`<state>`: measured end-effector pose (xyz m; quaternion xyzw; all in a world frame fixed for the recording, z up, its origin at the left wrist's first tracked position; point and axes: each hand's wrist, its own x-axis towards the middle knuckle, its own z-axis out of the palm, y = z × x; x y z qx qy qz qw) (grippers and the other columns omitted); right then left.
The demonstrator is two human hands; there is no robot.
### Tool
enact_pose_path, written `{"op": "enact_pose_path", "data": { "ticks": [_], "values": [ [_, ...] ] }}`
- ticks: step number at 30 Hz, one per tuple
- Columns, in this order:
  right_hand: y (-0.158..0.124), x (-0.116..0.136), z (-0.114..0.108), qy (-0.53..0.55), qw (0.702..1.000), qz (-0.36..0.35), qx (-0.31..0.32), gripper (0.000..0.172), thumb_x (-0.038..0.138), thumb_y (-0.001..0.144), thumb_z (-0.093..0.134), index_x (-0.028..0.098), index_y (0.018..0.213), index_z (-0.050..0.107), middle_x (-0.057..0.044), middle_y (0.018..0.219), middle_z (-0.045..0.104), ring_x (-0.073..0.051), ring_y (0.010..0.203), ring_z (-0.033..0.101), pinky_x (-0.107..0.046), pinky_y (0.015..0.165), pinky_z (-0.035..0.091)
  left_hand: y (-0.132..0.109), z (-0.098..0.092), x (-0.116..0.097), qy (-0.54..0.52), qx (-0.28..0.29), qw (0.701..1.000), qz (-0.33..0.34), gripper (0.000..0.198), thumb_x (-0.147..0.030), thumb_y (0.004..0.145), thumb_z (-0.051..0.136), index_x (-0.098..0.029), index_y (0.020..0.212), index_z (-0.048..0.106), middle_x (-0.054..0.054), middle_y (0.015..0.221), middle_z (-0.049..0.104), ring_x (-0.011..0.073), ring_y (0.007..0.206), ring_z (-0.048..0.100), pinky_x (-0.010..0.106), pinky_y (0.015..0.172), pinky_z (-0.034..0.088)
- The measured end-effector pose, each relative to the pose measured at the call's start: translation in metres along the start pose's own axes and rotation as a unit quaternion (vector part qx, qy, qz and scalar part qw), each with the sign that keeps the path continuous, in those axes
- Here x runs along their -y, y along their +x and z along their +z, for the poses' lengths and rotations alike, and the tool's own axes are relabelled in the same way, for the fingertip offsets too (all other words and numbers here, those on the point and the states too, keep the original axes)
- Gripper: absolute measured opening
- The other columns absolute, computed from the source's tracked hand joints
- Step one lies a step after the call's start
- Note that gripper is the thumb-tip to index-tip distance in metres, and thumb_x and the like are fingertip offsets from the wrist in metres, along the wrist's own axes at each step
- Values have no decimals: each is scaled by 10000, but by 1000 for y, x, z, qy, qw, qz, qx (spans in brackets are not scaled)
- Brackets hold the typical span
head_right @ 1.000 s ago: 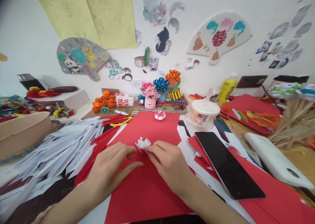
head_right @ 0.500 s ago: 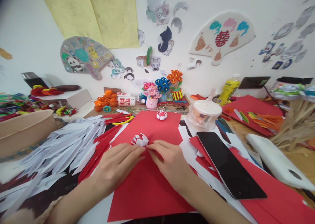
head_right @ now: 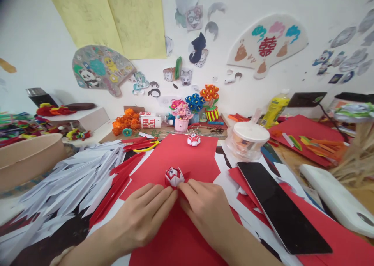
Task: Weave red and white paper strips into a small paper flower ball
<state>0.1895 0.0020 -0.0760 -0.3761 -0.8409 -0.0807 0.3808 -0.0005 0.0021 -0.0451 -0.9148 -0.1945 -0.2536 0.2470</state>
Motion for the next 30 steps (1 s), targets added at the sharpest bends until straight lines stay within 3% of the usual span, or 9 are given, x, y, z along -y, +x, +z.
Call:
{"op": "enact_pose_path", "data": {
  "ticks": [8, 13, 18, 24, 30],
  "values": [
    [5, 4, -1, -53, 997, -49, -20, 249, 69, 958, 458, 67, 894, 698, -43, 604, 657, -164, 471, 590, -309, 459, 337, -2, 10, -1, -51, -10, 995, -86, 238, -49, 927, 412, -113, 813, 611, 36, 657, 634, 157, 531, 549, 290, 477, 415],
    [6, 6, -7, -58, 994, -84, -27, 341, 24, 967, 405, 48, 831, 717, -58, 599, 664, -161, 483, 584, -322, 470, 333, 0, 5, 0, -12, -12, 999, -27, 287, -20, 905, 368, -49, 866, 650, 69, 661, 650, 180, 530, 563, 314, 475, 416],
    [7, 5, -8, -72, 988, -134, 6, 356, 27, 966, 411, 55, 788, 719, -32, 563, 610, -163, 476, 537, -327, 460, 313, 0, -2, 1, 17, 2, 1000, 18, 321, -23, 917, 340, -22, 933, 660, 94, 756, 697, 187, 588, 608, 328, 504, 443],
    [4, 4, -6, -61, 990, -125, -5, 373, 24, 951, 439, 82, 695, 704, -29, 530, 571, -163, 481, 497, -325, 474, 294, 0, -3, -1, 22, 8, 1000, 8, 312, -14, 921, 344, -10, 949, 656, 84, 726, 685, 180, 573, 581, 327, 494, 404],
    [6, 4, -5, -42, 994, -104, -5, 454, 13, 967, 328, 96, 743, 714, -49, 571, 616, -170, 479, 473, -329, 479, 288, -1, 0, 2, 1, 27, 999, -17, 350, -34, 952, 316, -101, 831, 638, 40, 666, 631, 175, 573, 551, 322, 519, 353]
  ]
}}
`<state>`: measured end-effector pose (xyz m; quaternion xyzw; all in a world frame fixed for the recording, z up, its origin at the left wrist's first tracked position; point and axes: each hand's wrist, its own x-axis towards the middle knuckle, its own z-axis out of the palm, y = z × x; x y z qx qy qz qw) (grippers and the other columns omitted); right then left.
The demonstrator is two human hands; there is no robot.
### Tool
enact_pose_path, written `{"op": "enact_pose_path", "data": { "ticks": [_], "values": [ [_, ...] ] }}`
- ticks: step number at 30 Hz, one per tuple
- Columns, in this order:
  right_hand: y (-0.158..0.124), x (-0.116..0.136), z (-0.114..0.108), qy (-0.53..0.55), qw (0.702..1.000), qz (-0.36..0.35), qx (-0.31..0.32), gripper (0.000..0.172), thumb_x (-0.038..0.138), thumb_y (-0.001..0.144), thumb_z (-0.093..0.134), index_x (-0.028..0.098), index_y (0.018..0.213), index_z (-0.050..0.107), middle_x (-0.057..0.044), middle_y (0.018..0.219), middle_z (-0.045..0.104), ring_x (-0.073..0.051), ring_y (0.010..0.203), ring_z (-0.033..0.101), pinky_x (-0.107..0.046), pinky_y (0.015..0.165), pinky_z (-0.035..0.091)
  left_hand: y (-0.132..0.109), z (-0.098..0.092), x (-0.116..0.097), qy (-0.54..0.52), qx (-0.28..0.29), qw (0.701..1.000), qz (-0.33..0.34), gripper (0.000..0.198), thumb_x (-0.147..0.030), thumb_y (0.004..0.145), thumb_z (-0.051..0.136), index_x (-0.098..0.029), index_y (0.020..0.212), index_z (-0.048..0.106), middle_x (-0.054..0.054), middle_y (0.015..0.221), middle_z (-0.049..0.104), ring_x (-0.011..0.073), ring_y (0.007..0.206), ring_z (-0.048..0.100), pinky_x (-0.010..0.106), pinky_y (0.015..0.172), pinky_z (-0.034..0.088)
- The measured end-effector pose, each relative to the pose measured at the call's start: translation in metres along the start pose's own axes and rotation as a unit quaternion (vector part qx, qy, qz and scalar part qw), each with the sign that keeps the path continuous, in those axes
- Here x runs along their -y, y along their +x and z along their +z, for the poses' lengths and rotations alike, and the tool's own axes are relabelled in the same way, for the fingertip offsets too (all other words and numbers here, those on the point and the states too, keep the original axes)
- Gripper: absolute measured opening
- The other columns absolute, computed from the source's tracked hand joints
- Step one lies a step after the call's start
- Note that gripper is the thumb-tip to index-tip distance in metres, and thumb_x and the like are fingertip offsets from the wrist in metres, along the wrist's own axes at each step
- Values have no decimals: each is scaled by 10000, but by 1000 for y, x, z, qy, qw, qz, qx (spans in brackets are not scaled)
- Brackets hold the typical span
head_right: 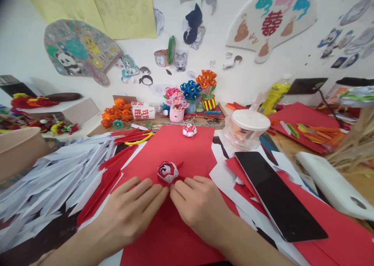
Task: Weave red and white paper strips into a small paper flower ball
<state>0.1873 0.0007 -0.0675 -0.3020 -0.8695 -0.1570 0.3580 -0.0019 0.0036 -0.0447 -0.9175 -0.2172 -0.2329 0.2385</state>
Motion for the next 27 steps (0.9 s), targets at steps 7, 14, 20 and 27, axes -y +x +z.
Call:
{"op": "enact_pose_path", "data": {
  "ticks": [7, 14, 20, 27],
  "values": [
    [2, 0, -3, 28, 998, 57, -8, 400, 57, 972, 368, 116, 783, 716, -64, 651, 697, -155, 517, 549, -305, 508, 363, 0, 1, -1, 30, -13, 999, -31, 293, -30, 937, 355, -108, 829, 616, 36, 660, 623, 163, 554, 512, 314, 514, 330],
    [1, 0, 3, -26, 998, 63, -3, 335, 57, 970, 420, 84, 829, 723, -73, 648, 699, -165, 518, 587, -311, 491, 356, -1, 2, -1, 37, -7, 998, -43, 274, -45, 955, 358, -109, 893, 617, 38, 682, 639, 169, 593, 553, 298, 530, 371],
    [3, 0, 4, -38, 998, 40, 5, 376, 73, 991, 387, 100, 813, 718, -28, 549, 619, -149, 463, 494, -303, 477, 306, -1, 3, 0, 45, 3, 997, -58, 277, -39, 956, 364, -109, 871, 618, 35, 661, 620, 167, 582, 530, 295, 519, 359],
    [3, -9, 2, -24, 999, -18, 44, 437, 52, 995, 329, 136, 764, 691, -16, 580, 618, -150, 480, 478, -312, 483, 281, -3, 8, 5, 5, 6, 999, -50, 341, -62, 972, 339, -152, 811, 625, 19, 644, 584, 179, 613, 454, 318, 535, 305]
  ]
}}
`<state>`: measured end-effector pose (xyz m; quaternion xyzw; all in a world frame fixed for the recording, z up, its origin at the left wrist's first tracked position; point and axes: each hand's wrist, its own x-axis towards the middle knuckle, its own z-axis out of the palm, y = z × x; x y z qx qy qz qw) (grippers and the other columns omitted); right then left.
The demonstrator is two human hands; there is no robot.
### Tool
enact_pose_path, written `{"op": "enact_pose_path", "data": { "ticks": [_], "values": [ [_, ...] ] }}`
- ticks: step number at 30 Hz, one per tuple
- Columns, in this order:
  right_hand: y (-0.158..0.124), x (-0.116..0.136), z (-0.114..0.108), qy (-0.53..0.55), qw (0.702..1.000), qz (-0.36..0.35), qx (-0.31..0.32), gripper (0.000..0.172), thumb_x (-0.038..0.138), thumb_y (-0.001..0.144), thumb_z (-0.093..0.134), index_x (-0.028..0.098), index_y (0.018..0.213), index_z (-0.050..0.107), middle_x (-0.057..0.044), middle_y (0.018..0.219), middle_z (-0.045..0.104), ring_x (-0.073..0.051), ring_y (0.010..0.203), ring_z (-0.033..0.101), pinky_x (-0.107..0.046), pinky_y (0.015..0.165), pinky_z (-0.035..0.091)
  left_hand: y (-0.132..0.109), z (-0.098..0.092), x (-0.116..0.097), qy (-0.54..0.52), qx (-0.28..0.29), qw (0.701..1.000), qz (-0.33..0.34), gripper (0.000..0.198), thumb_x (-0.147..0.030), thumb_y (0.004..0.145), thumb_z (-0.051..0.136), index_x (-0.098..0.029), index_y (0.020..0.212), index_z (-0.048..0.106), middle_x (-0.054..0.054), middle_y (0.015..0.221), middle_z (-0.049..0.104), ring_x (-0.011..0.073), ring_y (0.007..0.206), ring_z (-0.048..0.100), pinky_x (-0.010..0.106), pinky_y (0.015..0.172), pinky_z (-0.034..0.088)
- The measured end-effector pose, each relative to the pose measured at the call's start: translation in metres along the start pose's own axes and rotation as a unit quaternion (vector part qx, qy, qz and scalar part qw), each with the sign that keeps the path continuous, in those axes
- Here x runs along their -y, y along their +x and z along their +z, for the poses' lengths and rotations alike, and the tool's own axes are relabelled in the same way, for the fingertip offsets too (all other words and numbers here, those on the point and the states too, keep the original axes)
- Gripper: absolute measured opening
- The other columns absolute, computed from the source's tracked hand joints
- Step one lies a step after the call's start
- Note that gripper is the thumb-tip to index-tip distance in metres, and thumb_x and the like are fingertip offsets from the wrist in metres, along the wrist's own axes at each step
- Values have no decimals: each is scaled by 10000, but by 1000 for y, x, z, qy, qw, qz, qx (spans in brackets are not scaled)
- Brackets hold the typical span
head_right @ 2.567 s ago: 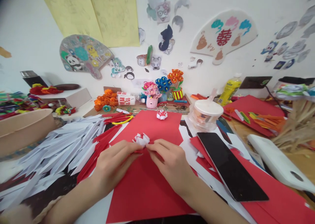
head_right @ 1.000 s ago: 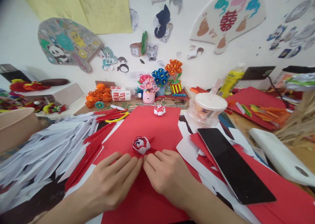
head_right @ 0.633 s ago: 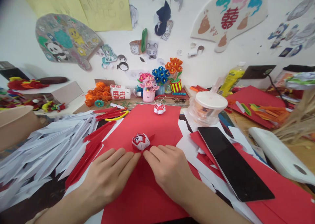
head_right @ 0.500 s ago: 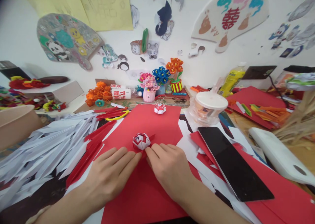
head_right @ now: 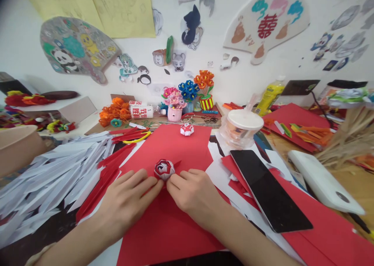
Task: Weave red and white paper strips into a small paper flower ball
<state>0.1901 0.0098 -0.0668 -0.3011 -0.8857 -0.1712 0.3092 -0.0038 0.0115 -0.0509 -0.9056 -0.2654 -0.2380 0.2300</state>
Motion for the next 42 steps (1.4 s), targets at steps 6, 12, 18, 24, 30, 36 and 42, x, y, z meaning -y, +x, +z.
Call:
{"op": "enact_pose_path", "data": {
  "ticks": [6, 12, 18, 24, 30, 36, 42],
  "values": [
    [0, -6, -1, 85, 995, 60, -9, 374, 122, 1012, 360, 142, 865, 703, -36, 694, 695, -139, 544, 582, -274, 509, 358, -1, 1, 2, -71, -6, 993, -92, 202, -158, 968, 467, -196, 879, 644, 32, 856, 654, 181, 718, 472, 322, 616, 309],
    [3, -3, -3, 180, 971, 147, -60, 191, 190, 974, 512, 160, 922, 693, -48, 788, 715, -140, 647, 647, -240, 572, 456, 3, -8, 0, -125, -66, 973, -182, 102, -189, 942, 556, -219, 915, 649, 20, 886, 654, 184, 779, 494, 337, 686, 345],
    [14, -1, -12, 302, 918, 249, -66, 123, 146, 866, 646, 184, 750, 659, -9, 764, 588, -130, 629, 561, -236, 565, 461, 11, -12, -1, -216, -15, 938, -272, 100, -169, 909, 581, -218, 843, 639, 33, 967, 604, 217, 877, 499, 377, 739, 372],
    [14, -9, -10, 374, 878, 297, -6, 136, 167, 817, 673, 191, 692, 624, 4, 803, 498, -140, 656, 539, -250, 575, 462, 17, -15, 0, -298, 22, 908, -295, 138, -208, 916, 567, -209, 783, 603, 23, 997, 601, 217, 926, 523, 409, 803, 398],
    [11, -8, -7, 408, 846, 343, -12, 124, 207, 809, 678, 186, 693, 641, -8, 834, 483, -155, 700, 528, -294, 623, 461, 17, -12, -2, -293, 1, 900, -322, 130, -206, 891, 604, -214, 763, 620, 20, 976, 605, 230, 926, 521, 418, 793, 407],
    [12, 1, -6, 468, 803, 368, -18, 156, 228, 837, 649, 192, 700, 584, -14, 868, 458, -173, 775, 550, -315, 675, 481, 18, -13, -9, -270, 11, 911, -311, 185, -54, 871, 535, -198, 762, 572, 23, 979, 606, 221, 884, 529, 362, 701, 385],
    [14, 7, -7, 404, 834, 374, -34, 135, 245, 887, 607, 197, 761, 605, -17, 876, 474, -166, 772, 545, -295, 664, 480, 17, -17, -3, -261, 18, 915, -309, 100, -182, 892, 582, -213, 797, 595, 30, 1005, 609, 235, 924, 526, 406, 755, 399]
  ]
}}
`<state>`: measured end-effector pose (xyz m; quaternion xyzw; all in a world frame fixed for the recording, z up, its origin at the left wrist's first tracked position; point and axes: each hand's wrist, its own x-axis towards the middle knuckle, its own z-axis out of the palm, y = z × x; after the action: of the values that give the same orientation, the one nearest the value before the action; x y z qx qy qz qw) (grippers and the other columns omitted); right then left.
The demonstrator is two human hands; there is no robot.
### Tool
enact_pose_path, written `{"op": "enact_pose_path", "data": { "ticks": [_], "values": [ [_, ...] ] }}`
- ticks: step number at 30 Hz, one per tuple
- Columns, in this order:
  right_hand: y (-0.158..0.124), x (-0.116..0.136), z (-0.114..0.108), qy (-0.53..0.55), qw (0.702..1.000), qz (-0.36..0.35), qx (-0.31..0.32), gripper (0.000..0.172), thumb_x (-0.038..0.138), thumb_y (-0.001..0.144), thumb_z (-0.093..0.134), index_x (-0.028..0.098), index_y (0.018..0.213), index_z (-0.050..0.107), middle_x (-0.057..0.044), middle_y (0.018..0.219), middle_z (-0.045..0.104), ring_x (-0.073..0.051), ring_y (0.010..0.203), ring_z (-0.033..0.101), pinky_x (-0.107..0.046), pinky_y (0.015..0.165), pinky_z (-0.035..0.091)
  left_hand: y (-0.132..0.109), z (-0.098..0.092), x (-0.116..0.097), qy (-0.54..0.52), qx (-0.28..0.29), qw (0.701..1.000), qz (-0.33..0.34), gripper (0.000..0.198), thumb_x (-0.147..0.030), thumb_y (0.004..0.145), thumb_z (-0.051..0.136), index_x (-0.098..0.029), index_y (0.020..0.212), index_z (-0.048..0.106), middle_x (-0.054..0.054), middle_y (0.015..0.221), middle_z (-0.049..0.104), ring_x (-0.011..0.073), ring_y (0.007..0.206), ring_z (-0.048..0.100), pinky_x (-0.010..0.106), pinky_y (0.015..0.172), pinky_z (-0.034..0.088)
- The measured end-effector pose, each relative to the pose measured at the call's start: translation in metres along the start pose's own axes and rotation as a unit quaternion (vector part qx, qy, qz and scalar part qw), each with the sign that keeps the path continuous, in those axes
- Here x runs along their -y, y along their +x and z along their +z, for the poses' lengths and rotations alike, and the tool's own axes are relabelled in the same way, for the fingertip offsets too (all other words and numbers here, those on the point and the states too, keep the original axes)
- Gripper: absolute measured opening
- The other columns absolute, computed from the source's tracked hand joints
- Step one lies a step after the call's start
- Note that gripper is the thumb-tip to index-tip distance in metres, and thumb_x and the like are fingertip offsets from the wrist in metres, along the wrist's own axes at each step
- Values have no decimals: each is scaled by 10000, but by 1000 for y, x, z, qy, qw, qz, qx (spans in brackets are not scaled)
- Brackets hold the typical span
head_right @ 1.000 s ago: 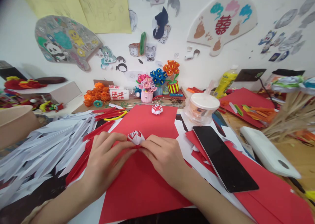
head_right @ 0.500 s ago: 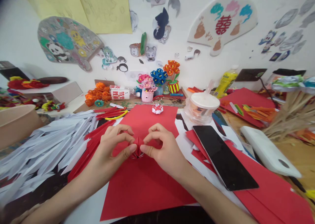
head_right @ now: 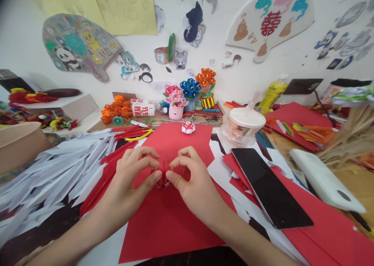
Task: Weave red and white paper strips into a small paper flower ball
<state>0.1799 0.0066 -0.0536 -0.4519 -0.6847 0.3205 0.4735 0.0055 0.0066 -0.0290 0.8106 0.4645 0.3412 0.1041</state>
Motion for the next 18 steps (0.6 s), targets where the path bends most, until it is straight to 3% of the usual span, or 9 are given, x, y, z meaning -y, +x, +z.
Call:
{"op": "enact_pose_path", "data": {
  "ticks": [4, 9, 18],
  "values": [
    [0, 2, 0, -31, 999, 14, -30, 159, 293, 860, 653, 204, 728, 664, -7, 842, 470, -160, 717, 523, -303, 633, 444, 0, -2, 2, 6, 2, 1000, -3, 75, -171, 832, 664, -227, 804, 622, 31, 1050, 609, 258, 985, 520, 452, 812, 389],
    [-1, 0, -2, 35, 996, 80, -5, 131, 291, 798, 683, 205, 700, 674, -7, 844, 460, -166, 717, 499, -317, 638, 401, 0, 1, -4, -24, 28, 999, -35, 150, -88, 812, 653, -222, 762, 607, 12, 1051, 612, 257, 998, 514, 458, 838, 358],
    [0, 7, -2, 58, 995, 78, 22, 136, 248, 834, 557, 217, 704, 534, -6, 857, 427, -183, 785, 487, -326, 697, 404, 0, 2, -5, -146, 48, 986, -68, 92, -250, 893, 586, -243, 802, 591, 9, 1064, 576, 256, 1071, 494, 487, 929, 342]
  ]
}}
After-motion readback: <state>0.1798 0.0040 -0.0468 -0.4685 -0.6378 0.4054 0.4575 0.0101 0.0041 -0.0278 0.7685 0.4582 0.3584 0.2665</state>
